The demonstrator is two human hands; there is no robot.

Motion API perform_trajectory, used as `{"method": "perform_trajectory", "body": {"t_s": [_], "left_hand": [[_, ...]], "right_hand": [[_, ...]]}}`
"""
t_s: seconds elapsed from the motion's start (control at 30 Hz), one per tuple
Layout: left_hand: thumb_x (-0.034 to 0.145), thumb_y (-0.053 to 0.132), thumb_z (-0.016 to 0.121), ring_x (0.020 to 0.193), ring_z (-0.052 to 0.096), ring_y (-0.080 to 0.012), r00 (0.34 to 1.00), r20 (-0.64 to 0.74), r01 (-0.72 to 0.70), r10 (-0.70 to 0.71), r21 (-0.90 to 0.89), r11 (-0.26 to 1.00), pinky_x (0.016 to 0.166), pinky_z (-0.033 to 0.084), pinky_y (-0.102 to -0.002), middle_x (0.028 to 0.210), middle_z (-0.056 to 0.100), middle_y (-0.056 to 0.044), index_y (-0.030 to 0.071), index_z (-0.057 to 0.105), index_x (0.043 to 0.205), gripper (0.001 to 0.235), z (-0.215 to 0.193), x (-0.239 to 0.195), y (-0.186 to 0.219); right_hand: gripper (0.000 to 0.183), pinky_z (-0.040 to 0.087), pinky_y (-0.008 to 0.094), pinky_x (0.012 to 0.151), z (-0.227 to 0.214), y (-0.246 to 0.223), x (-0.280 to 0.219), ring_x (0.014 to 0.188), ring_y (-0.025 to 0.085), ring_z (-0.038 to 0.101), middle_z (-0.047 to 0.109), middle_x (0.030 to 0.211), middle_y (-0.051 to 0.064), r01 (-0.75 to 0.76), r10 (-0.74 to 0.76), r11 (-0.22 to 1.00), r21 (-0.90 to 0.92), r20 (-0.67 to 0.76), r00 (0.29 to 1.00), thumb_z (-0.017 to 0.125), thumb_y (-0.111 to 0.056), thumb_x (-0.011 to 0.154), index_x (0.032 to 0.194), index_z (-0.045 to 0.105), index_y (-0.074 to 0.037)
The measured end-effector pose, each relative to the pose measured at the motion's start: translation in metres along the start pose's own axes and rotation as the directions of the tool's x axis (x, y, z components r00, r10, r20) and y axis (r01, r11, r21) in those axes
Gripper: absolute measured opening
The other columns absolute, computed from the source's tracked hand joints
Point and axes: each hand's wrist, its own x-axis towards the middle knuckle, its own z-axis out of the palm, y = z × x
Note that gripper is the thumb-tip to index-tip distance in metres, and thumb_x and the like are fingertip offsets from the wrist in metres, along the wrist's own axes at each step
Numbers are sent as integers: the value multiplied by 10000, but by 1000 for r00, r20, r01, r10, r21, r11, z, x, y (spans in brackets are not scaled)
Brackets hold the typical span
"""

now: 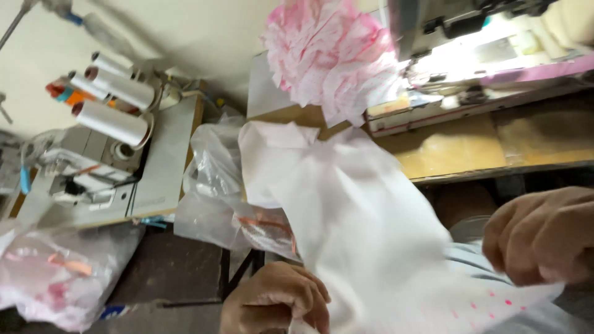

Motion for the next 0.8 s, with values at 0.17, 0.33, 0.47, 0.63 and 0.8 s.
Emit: {"method": "perform_trajectory", "body": {"t_s": [0.17,0.33,0.47,0.63,0.8], "left_hand": [[740,261,658,759,681,-154,189,-762,980,-620,105,170,703,495,-306,819,794,23,181,778,661,164,-119,66,-81],[999,50,447,1056,657,-309,836,-472,287,279,810,511,987,485,-390,1127,661,-135,68,601,1171,232,-181,175,-246],[894,71,503,1290,621,-296,850,98,-104,518,994,-17,1068,494,-390,1428,581,-178,66,527,1446,553,-114,248,-261],[880,163,521,1211,660,-304,808,99,20,581,981,-194,1059,469,-429,1258,696,-148,65,702,1251,425,-116,260,-269],[855,178,480,1153,670,-303,832,32,91,553,977,-195,1020,485,-434,1174,698,-133,75,701,1208,428,-120,271,-278]], "right_hand": [[227,474,298,809,9,-27,93,950,161,620,682,1003,109,-426,156,898,-110,-827,541,517,-89,1026,995,704,36],[165,527,563,759,-124,187,94,897,453,696,695,876,183,-628,-104,419,-655,-722,684,604,-381,1010,1101,628,-246],[164,539,507,751,-122,209,82,852,374,698,665,824,133,-695,-183,404,-595,-796,576,614,-427,998,1102,608,-300],[425,486,516,690,-76,204,48,748,351,654,619,713,154,-676,-66,655,-337,-917,394,707,-556,926,986,653,-138],[315,498,494,691,-71,232,50,814,375,668,633,773,198,-704,88,603,-376,-845,527,686,-395,869,894,612,-89]]}}
